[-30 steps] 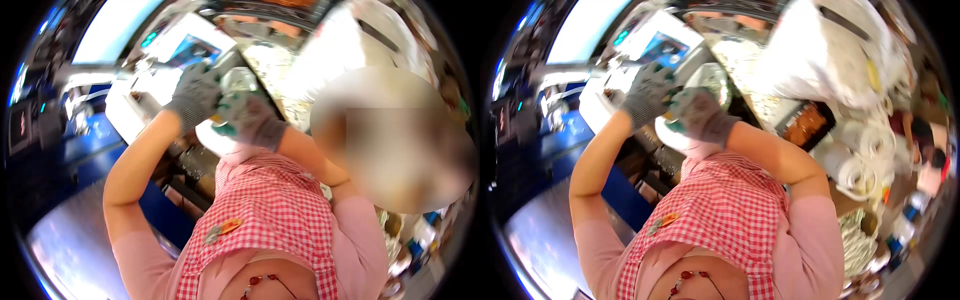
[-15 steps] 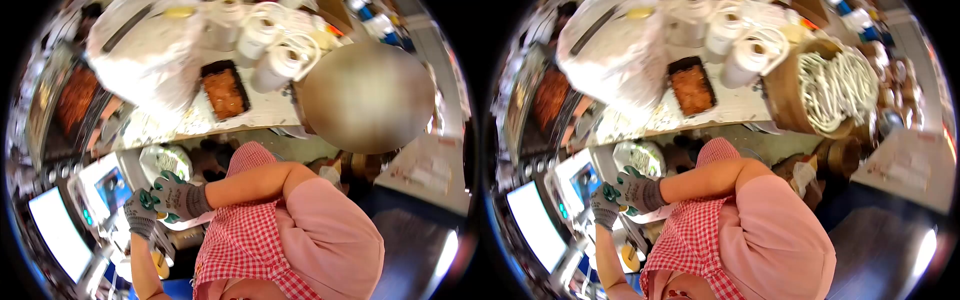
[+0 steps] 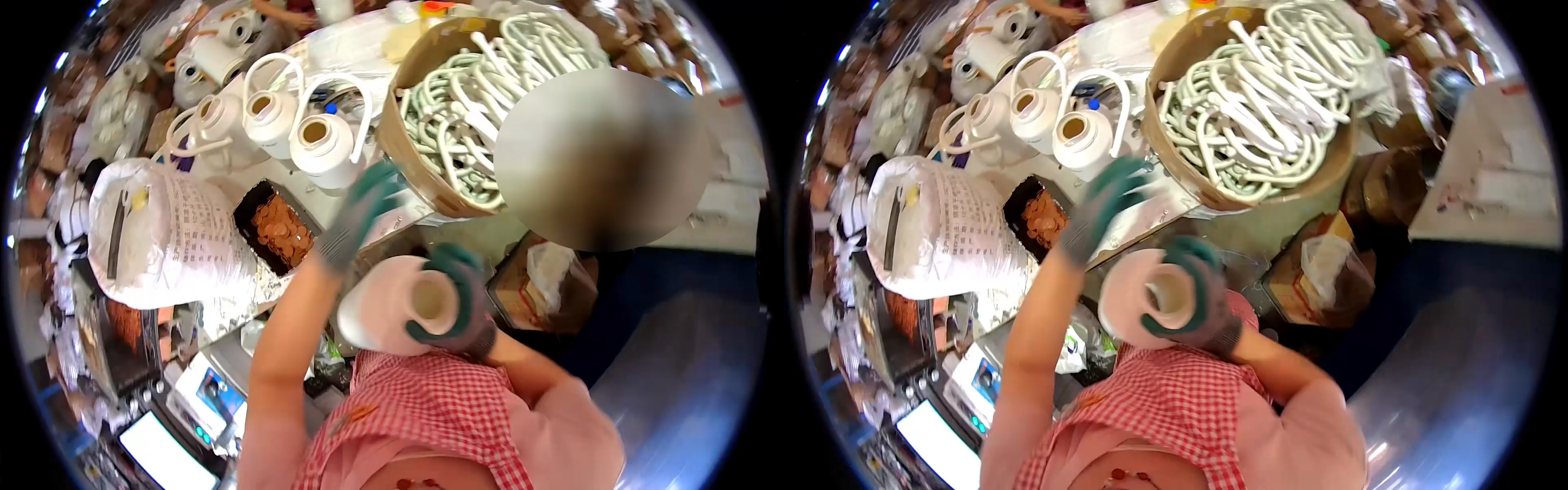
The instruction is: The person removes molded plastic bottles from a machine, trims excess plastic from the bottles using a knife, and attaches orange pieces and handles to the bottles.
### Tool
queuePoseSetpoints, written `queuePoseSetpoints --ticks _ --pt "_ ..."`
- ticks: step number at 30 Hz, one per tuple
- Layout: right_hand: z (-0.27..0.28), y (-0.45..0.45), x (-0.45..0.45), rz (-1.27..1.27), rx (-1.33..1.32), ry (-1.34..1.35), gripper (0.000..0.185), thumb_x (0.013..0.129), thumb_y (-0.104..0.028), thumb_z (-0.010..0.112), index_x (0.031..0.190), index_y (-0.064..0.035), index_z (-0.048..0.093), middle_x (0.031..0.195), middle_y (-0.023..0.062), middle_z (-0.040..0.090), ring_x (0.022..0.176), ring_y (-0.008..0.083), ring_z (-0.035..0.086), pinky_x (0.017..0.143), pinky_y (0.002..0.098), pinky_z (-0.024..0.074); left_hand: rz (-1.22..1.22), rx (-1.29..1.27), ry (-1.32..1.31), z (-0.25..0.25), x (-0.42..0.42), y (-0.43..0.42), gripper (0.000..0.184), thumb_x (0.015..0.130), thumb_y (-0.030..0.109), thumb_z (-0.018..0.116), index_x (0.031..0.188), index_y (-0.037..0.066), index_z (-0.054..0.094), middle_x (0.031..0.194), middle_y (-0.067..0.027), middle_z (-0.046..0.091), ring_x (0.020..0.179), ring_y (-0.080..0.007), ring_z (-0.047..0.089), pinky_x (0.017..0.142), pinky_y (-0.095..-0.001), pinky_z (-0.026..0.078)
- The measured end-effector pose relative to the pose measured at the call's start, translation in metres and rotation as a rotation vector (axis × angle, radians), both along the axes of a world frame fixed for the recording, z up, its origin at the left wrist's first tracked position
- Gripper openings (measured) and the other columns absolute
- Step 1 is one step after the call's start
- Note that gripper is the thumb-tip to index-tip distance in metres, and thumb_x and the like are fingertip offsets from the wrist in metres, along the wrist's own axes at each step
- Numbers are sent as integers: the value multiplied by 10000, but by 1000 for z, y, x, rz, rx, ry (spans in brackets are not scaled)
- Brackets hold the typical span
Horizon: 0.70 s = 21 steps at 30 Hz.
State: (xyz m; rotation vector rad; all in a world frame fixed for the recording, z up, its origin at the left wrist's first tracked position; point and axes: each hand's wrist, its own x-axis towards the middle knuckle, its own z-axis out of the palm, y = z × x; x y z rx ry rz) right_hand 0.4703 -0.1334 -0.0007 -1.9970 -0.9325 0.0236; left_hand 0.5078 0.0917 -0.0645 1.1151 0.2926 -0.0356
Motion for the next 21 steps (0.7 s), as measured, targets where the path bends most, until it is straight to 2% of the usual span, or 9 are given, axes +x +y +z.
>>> queuePoseSetpoints --ticks 2,4,7,9,11,16,18,20,21 --pt "-8 -45 33 -81 22 160 814 613 -295 871 1272 -2 494 1231 180 537 1138 353 528 937 447 458 -63 271 -22 -136 137 -60 473 938 270 614 1338 43 501 1176 -90 608 1001 -259 622 900 -382 516" --pt "-4 -75 60 -79 -17 159 835 624 -278 857 1308 -4 466 1227 171 542 1115 335 538 932 447 460 -216 890 659 -92 204 -102 781 786 412 697 1335 -82 443 1343 -246 518 1188 -287 569 998 -347 453" --pt "-22 -110 76 -130 37 120 783 655 -277 831 1303 -5 487 1198 177 565 1068 346 562 906 456 476 -120 647 463 -174 225 -110 547 888 374 627 1222 -49 530 1098 -151 611 922 -254 618 801 -341 508" --pt "-23 -119 89 -182 54 108 733 678 -298 823 1281 -13 519 1177 170 575 1029 350 564 868 460 483 -24 27 705 -70 218 -97 285 896 306 678 959 29 650 684 -63 624 537 -165 549 510 -327 477" --pt "-22 -124 103 -153 94 112 714 677 -293 823 1265 -17 527 1171 167 577 1026 350 563 869 458 482 -200 -385 374 -86 201 -97 304 863 336 727 1011 82 653 851 -75 677 746 -178 653 648 -310 562" --pt "-10 -118 119 -80 123 125 650 681 -264 816 1221 -28 542 1165 161 580 1023 349 559 885 465 477 183 63 -27 -72 203 -142 432 861 272 736 1173 11 589 1048 -90 683 928 -201 669 771 -338 567" --pt "-4 -112 124 -65 107 146 617 687 -246 807 1202 -33 543 1163 160 581 1049 350 555 911 470 474 226 497 -53 -59 223 -131 557 863 365 706 1200 -44 537 968 -211 676 883 -304 667 845 -415 523" --pt "7 -107 135 -3 84 65 614 703 -255 805 1208 -25 542 1188 163 578 1090 344 550 937 464 471 286 1064 -83 15 209 -112 466 880 341 710 1148 -6 553 862 -133 645 779 -167 628 711 -339 521" --pt "10 -108 136 -10 148 112 615 709 -271 805 1205 -19 544 1197 167 578 1094 344 554 942 464 471 325 910 -264 52 194 -97 431 907 428 636 978 12 549 826 -183 635 778 -367 624 699 -438 482"
